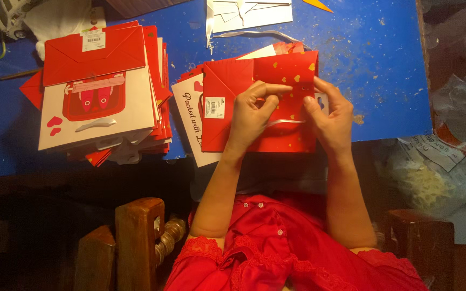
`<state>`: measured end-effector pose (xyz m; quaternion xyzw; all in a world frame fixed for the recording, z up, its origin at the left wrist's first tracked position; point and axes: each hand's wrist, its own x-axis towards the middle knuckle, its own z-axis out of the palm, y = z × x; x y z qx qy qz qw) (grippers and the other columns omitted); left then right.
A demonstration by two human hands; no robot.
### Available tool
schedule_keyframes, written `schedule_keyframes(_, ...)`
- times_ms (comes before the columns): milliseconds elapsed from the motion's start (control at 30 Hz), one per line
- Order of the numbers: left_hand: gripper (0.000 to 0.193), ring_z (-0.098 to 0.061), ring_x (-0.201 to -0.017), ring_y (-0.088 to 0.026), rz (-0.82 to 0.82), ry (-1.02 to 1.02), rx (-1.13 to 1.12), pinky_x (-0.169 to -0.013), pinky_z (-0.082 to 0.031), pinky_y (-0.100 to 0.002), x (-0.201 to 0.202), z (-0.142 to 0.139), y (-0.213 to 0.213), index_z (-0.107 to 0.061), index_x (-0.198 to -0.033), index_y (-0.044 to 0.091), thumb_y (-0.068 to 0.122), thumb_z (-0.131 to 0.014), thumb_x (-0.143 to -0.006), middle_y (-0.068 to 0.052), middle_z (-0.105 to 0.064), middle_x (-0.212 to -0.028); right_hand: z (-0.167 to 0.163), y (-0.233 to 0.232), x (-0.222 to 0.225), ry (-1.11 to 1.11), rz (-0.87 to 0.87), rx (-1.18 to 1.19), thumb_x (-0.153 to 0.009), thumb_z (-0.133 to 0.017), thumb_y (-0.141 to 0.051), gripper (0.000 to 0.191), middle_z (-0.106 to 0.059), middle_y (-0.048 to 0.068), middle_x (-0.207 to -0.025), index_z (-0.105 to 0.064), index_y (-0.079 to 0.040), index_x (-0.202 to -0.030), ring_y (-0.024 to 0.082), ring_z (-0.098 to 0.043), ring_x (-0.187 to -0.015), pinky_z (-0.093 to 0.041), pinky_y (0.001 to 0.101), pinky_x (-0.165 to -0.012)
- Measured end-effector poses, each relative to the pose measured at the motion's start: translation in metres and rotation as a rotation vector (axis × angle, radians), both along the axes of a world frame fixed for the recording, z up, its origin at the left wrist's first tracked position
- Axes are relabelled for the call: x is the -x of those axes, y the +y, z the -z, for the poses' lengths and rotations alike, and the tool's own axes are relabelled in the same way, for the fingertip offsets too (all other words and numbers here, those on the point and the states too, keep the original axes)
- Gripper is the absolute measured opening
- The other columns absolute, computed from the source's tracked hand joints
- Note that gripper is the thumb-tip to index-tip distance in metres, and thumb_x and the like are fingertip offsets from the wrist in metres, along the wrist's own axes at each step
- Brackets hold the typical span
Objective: The person threads white ribbons through the handle slots of red paper gift bags and ties them. They handle multiple bags one at a time, pulling ribbons through, adjusting lengths, and stacking the finished bags on the table.
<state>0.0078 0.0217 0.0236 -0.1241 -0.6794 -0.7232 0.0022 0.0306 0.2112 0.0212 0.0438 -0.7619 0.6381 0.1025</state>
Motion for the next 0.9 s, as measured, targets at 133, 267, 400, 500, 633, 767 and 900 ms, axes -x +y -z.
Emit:
schedule_keyframes(133,0.023,-0.068,-0.097,-0.012,-0.074,0.038,0.073,-0.09,-0.057,-0.027,-0.002,-0.002,0.002,-0.078,-0.111,0.005,-0.001,-0.06,-0.098,-0.005,-0.073,-0.103,-0.001,-0.007,-0.003,-0.008,0.011,-0.099,-0.099,-0.069,-0.005,0.041,-0.069,0.007,-0.117,-0.065,-0.006,-0.14,0.013,-0.062,-0.107,-0.049,0.0281,-0.098)
schedule_keyframes(267,0.018,-0.068,-0.094,-0.01,-0.045,-0.01,0.079,-0.084,-0.055,-0.025,-0.005,-0.009,0.0,-0.076,-0.111,0.004,0.007,-0.074,-0.093,-0.004,-0.072,-0.102,-0.002,-0.013,-0.004,-0.021,-0.006,-0.107,-0.099,-0.07,-0.006,0.041,-0.068,0.005,-0.113,-0.065,-0.008,-0.14,0.013,-0.062,-0.105,-0.05,0.0279,-0.096)
schedule_keyframes(400,0.02,-0.07,-0.092,-0.008,-0.069,-0.068,0.025,-0.083,-0.057,-0.024,-0.009,-0.014,0.001,-0.076,-0.115,0.006,0.01,-0.072,-0.096,-0.003,-0.075,-0.099,-0.001,-0.017,-0.006,-0.035,-0.021,-0.062,-0.1,-0.07,-0.006,0.04,-0.065,0.006,-0.114,-0.065,-0.008,-0.14,0.013,-0.063,-0.107,-0.05,0.0278,-0.097)
schedule_keyframes(500,0.019,-0.072,-0.089,-0.008,-0.113,-0.111,0.027,-0.081,-0.058,-0.024,-0.01,-0.012,0.002,-0.075,-0.113,0.007,0.01,-0.073,-0.094,-0.003,-0.078,-0.096,-0.001,-0.016,-0.006,-0.045,-0.017,-0.081,-0.1,-0.07,-0.007,0.041,-0.064,0.006,-0.113,-0.065,-0.009,-0.141,0.013,-0.062,-0.105,-0.05,0.0279,-0.095)
schedule_keyframes(633,0.013,-0.074,-0.088,-0.009,-0.12,-0.057,0.08,-0.081,-0.059,-0.025,-0.009,-0.01,0.002,-0.078,-0.105,0.005,0.009,-0.075,-0.092,-0.006,-0.08,-0.097,-0.001,-0.016,-0.006,-0.01,-0.026,-0.122,-0.1,-0.07,-0.006,0.041,-0.066,0.007,-0.114,-0.064,-0.008,-0.141,0.014,-0.063,-0.107,-0.049,0.0286,-0.098)
schedule_keyframes(767,0.012,-0.076,-0.086,-0.013,-0.191,0.02,0.189,-0.078,-0.059,-0.026,-0.012,-0.013,0.003,-0.078,-0.103,0.006,0.01,-0.075,-0.091,-0.008,-0.078,-0.096,0.0,-0.016,-0.007,-0.003,-0.016,-0.15,-0.099,-0.071,-0.007,0.042,-0.066,0.007,-0.114,-0.064,-0.007,-0.14,0.015,-0.063,-0.108,-0.049,0.0284,-0.098)
schedule_keyframes(900,0.011,-0.072,-0.08,-0.02,-0.237,0.157,0.362,-0.075,-0.056,-0.028,-0.015,-0.021,0.004,-0.078,-0.102,0.005,0.008,-0.075,-0.091,-0.008,-0.077,-0.091,0.002,-0.015,-0.006,0.099,-0.03,-0.351,-0.1,-0.072,-0.01,0.037,-0.069,0.007,-0.113,-0.065,-0.005,-0.136,0.018,-0.062,-0.11,-0.048,0.0305,-0.099)
